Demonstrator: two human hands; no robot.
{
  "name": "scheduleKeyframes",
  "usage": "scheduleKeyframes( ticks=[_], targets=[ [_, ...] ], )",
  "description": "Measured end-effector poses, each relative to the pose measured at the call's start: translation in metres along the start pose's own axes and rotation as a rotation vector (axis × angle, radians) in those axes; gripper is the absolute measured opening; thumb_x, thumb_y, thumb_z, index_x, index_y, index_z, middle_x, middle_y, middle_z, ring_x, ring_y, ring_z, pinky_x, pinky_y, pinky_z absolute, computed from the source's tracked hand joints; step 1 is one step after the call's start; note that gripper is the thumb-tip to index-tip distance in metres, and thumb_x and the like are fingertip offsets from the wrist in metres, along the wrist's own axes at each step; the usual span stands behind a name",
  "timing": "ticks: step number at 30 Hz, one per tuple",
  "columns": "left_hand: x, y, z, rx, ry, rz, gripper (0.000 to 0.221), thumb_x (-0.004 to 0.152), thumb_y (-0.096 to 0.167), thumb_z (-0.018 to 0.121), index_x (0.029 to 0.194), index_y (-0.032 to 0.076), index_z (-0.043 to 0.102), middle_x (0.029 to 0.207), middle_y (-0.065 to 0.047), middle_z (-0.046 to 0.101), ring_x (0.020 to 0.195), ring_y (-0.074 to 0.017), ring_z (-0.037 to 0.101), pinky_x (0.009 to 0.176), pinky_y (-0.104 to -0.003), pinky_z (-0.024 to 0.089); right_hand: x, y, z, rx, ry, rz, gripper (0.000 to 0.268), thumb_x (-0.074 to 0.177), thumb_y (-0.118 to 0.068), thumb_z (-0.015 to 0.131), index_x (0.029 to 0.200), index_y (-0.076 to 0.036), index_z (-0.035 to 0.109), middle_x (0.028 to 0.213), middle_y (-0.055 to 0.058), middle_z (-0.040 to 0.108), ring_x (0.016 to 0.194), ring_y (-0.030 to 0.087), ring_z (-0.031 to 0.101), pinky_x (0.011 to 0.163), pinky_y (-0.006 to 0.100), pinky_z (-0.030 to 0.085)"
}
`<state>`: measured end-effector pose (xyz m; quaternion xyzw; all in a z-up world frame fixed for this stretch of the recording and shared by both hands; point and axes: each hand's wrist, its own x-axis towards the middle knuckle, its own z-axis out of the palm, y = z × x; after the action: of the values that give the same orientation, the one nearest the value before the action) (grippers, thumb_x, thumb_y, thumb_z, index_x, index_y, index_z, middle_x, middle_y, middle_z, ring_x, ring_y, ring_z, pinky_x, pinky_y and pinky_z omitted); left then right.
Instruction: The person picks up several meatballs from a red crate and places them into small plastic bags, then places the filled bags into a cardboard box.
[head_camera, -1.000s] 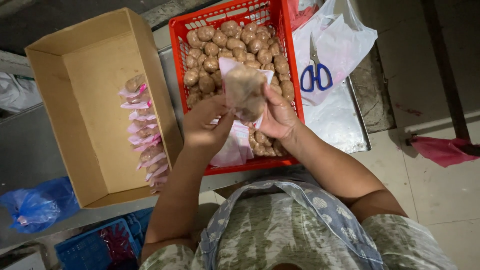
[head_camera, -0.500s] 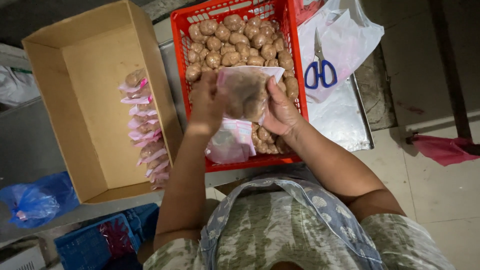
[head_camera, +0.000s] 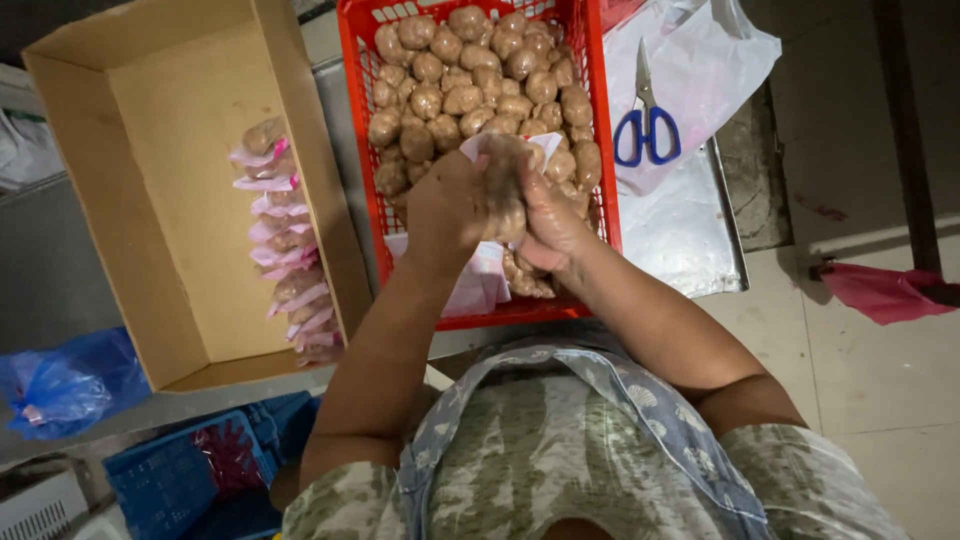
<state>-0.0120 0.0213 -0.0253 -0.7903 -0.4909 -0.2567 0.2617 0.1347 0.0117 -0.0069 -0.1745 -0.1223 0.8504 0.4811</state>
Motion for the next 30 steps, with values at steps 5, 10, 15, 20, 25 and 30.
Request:
scheduleKeyframes(
  ticks=[5, 10, 15, 20, 25, 30],
  targets=[
    [0.032, 0.032, -0.029, -0.903, -0.398, -0.970, 0.036, 0.101, 0.045, 0.059, 0.102, 0.010, 0.064, 0.085, -0.021, 0.068, 0.088, -0.0395, 0.070, 0.072, -0.044, 0.052, 0.000, 0.013, -0.051, 0.042, 0.220, 0.104, 0.079, 0.089, -0.061, 0.068, 0.143, -0.005, 0.054, 0.143, 0.022, 0.060, 0.130, 0.038, 0.060, 0.109, 0.060, 0.050],
    [0.027, 0.015, -0.044, -1.174, -0.317, -1.254, 0.045, 0.101, 0.053, 0.052, 0.113, 0.012, 0.066, 0.084, -0.006, 0.067, 0.076, -0.0168, 0.062, 0.067, -0.028, 0.051, -0.008, -0.001, -0.026, 0.107, 0.326, 0.167, 0.079, 0.085, -0.057, 0.072, 0.139, -0.002, 0.056, 0.138, 0.023, 0.063, 0.126, 0.039, 0.063, 0.106, 0.061, 0.051],
    [0.032, 0.019, -0.038, -1.597, -0.195, -1.379, 0.035, 0.103, 0.050, 0.055, 0.120, 0.022, 0.068, 0.095, 0.008, 0.067, 0.086, -0.0058, 0.062, 0.082, -0.019, 0.048, 0.005, 0.002, -0.080, -0.010, 0.190, 0.139, 0.071, 0.090, -0.057, 0.071, 0.136, -0.005, 0.059, 0.137, 0.017, 0.064, 0.126, 0.036, 0.063, 0.109, 0.062, 0.050],
    [0.037, 0.047, -0.018, -0.654, -0.417, -0.941, 0.039, 0.089, 0.051, 0.067, 0.098, 0.013, 0.068, 0.083, -0.015, 0.073, 0.088, -0.0369, 0.074, 0.075, -0.044, 0.058, 0.000, 0.010, -0.115, -0.074, 0.228, 0.094, 0.066, 0.083, -0.058, 0.077, 0.128, -0.011, 0.063, 0.133, 0.015, 0.068, 0.121, 0.033, 0.068, 0.105, 0.056, 0.055],
    [0.022, 0.057, -0.016, -0.801, -0.177, -0.929, 0.036, 0.092, 0.053, 0.063, 0.090, 0.017, 0.062, 0.072, -0.013, 0.067, 0.079, -0.0406, 0.070, 0.067, -0.045, 0.055, -0.001, 0.004, -0.084, -0.068, 0.284, 0.081, 0.064, 0.083, -0.054, 0.079, 0.125, -0.008, 0.064, 0.130, 0.019, 0.068, 0.119, 0.037, 0.068, 0.104, 0.059, 0.055],
    [0.027, 0.050, -0.023, -0.995, -0.163, -1.020, 0.023, 0.096, 0.047, 0.061, 0.095, 0.024, 0.062, 0.070, -0.013, 0.065, 0.074, -0.0345, 0.071, 0.063, -0.040, 0.055, 0.001, 0.003, -0.038, -0.039, 0.316, 0.060, 0.059, 0.084, -0.048, 0.080, 0.122, -0.005, 0.066, 0.127, 0.020, 0.069, 0.117, 0.036, 0.068, 0.104, 0.057, 0.055]
  ],
)
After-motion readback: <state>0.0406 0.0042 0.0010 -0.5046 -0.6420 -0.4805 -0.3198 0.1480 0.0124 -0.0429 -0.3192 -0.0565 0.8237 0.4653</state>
